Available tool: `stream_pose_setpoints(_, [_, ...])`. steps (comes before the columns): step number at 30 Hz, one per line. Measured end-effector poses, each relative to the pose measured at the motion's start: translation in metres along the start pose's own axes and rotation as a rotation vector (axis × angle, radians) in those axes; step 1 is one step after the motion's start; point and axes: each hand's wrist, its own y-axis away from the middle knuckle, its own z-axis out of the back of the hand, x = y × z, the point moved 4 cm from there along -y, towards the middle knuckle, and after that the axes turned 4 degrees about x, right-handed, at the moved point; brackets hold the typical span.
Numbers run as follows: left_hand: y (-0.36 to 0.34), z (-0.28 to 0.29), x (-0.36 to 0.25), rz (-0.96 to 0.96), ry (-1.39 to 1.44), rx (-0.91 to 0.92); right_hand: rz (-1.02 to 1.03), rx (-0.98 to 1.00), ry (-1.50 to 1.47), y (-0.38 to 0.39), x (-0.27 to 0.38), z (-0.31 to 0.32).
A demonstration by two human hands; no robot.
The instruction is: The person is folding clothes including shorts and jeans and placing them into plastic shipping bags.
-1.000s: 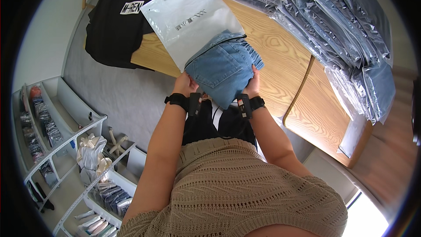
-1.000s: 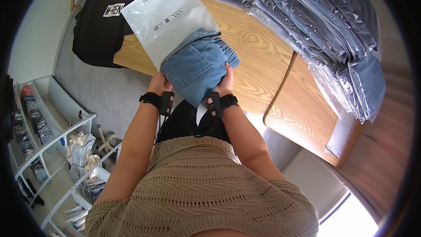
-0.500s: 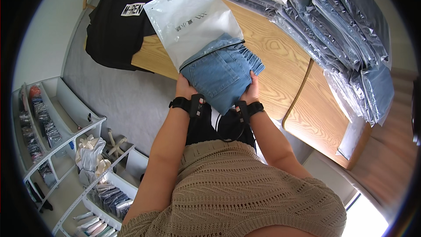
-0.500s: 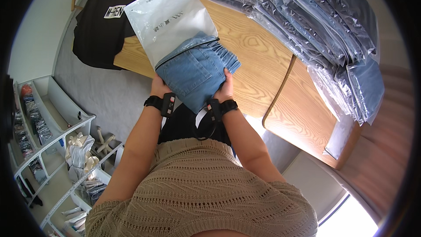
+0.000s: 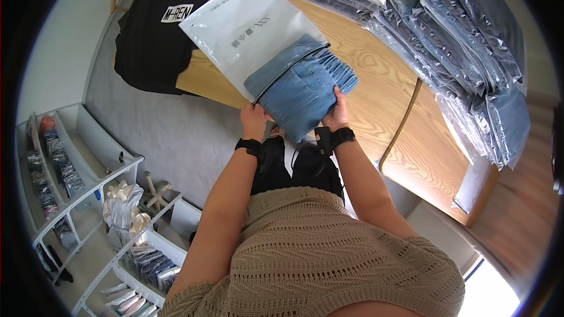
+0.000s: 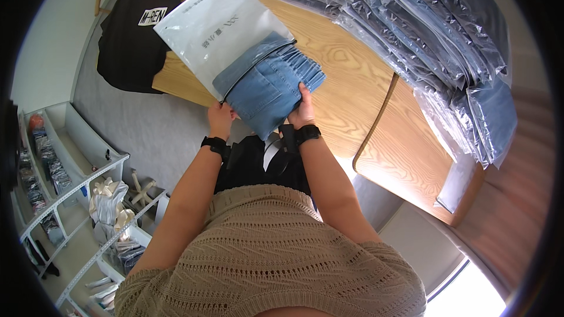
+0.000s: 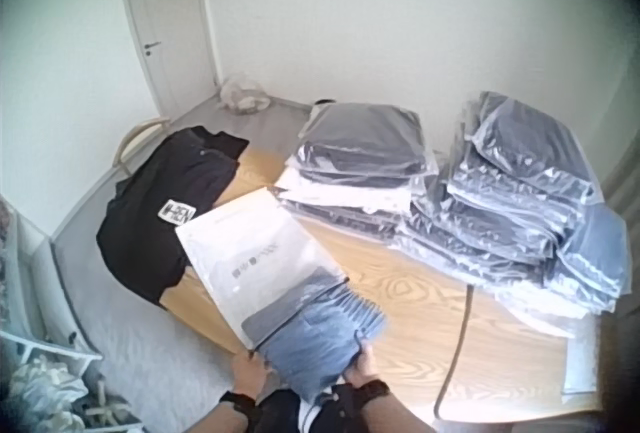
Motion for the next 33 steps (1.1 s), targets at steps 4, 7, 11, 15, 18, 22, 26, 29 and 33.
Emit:
stream_pose_setpoints(4, [-0.011, 0.020, 0.009, -0.081, -0.221, 0.003, -0.094, 0.191, 0.074, 0.008, 0.002, -0.009])
stream_pose_setpoints(7, [-0.016, 0.031, 0.006, -0.131, -0.147, 0.026, -0.117, 0.253, 0.120, -0.001, 0.003, -0.006])
stream_pose_setpoints(11, [-0.013, 0.042, -0.006, -0.202, -0.392, 0.000, -0.106, 0.195, 0.324, 0.008, 0.002, -0.020])
stream_pose_setpoints(15, [-0.016, 0.048, -0.018, -0.354, -0.742, -0.006, -0.068, 0.217, 0.369, 0.019, -0.001, -0.031])
stream_pose_setpoints(18, [-0.018, 0.059, -0.010, -0.335, -0.842, 0.030, -0.064, 0.046, 0.431, 0.016, -0.006, -0.027])
stream_pose_setpoints(22, [-0.016, 0.053, -0.026, -0.362, -1.116, 0.072, -0.089, 0.213, 0.466, 0.013, -0.004, -0.026])
stream_pose_setpoints(26, [-0.026, 0.070, -0.013, -0.312, -0.945, 0.024, -0.196, 0.103, 0.461, 0.013, -0.016, -0.027])
stream_pose_setpoints(29, [-0.028, 0.091, 0.006, -0.081, -0.380, 0.008, -0.333, 0.126, 0.510, 0.023, -0.020, -0.029])
stream_pose_setpoints(33, [-0.005, 0.096, -0.001, 0.104, -0.115, 0.160, -0.076, -0.132, 0.896, 0.020, 0.039, -0.006])
